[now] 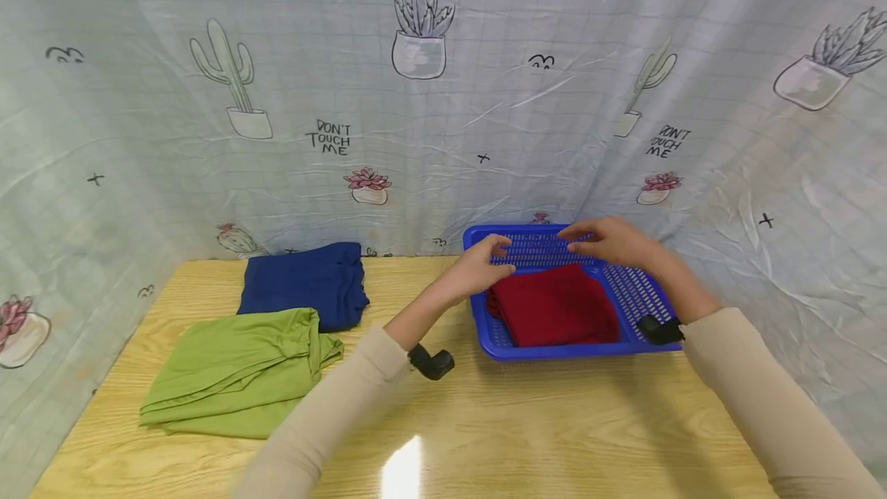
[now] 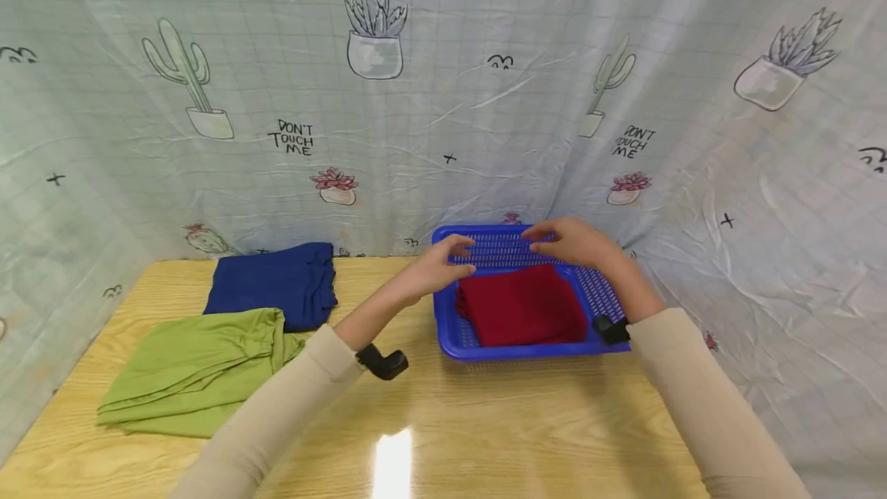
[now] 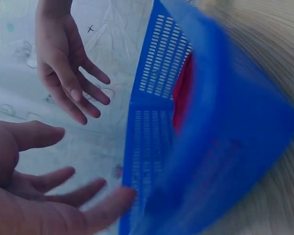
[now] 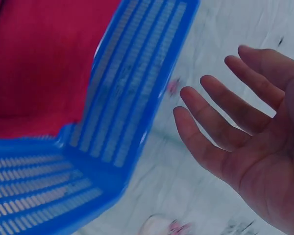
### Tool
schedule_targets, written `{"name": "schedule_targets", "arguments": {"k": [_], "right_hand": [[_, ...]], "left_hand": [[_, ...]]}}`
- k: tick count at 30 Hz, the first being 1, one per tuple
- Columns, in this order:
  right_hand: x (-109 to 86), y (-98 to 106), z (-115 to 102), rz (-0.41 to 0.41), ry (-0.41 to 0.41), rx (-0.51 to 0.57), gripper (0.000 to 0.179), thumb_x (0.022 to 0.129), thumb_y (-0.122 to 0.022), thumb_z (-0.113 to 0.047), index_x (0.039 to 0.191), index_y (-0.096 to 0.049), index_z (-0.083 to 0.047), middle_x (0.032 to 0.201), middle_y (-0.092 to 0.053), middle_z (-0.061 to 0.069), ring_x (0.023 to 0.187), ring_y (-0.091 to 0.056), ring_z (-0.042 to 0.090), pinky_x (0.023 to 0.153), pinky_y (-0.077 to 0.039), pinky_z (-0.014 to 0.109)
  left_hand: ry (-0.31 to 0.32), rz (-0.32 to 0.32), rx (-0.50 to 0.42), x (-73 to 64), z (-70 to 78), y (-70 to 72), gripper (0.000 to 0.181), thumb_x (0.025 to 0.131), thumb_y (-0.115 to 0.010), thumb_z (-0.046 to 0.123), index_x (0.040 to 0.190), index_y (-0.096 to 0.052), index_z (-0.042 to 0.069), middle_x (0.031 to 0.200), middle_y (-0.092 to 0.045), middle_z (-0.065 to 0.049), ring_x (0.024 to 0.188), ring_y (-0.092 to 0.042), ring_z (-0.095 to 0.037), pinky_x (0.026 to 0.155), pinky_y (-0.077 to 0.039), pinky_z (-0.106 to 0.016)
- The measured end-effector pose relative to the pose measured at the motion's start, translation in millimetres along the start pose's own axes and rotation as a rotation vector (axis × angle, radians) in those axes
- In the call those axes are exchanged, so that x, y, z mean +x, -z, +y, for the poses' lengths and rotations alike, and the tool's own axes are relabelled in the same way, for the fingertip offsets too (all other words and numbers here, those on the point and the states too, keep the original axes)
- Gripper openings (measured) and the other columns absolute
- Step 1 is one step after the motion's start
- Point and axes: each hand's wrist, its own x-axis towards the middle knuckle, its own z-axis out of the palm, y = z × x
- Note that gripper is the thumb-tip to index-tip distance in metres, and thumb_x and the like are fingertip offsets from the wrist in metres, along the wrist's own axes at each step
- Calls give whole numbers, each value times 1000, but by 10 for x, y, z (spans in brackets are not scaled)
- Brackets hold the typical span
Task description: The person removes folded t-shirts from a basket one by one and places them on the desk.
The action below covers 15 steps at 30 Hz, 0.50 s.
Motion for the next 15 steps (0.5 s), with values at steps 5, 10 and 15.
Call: {"name": "schedule_targets", "arguments": {"k": [5,10,15], "right_hand": [[52,54,286,-89,-136,171,45,104,-61,-24,141,-58,2,137,-59,26,115,-63,38,82,-59,46],[134,-89,521,-198,-302,348,58,105,-59,-31,153,-44,-3,152,-43,29,137,-43,48,100,-48,60],[178,-390,745,-291,-495,542,68,105,-58,-29,161,-28,-7,165,-11,30,147,-15,56,106,-35,71]], "left_hand": [[137,7,15,370,56,-238,62,99,-66,17,154,-39,6,156,-42,-18,142,-41,-36,112,-39,-47],[295,26,-54,641,-34,-410,70,95,-72,12,156,-37,9,162,-32,-17,153,-16,-40,118,-31,-51],[442,22,-114,783,-160,-535,82,92,-76,10,160,-33,17,163,-30,-16,152,-22,-39,114,-34,-60]]}}
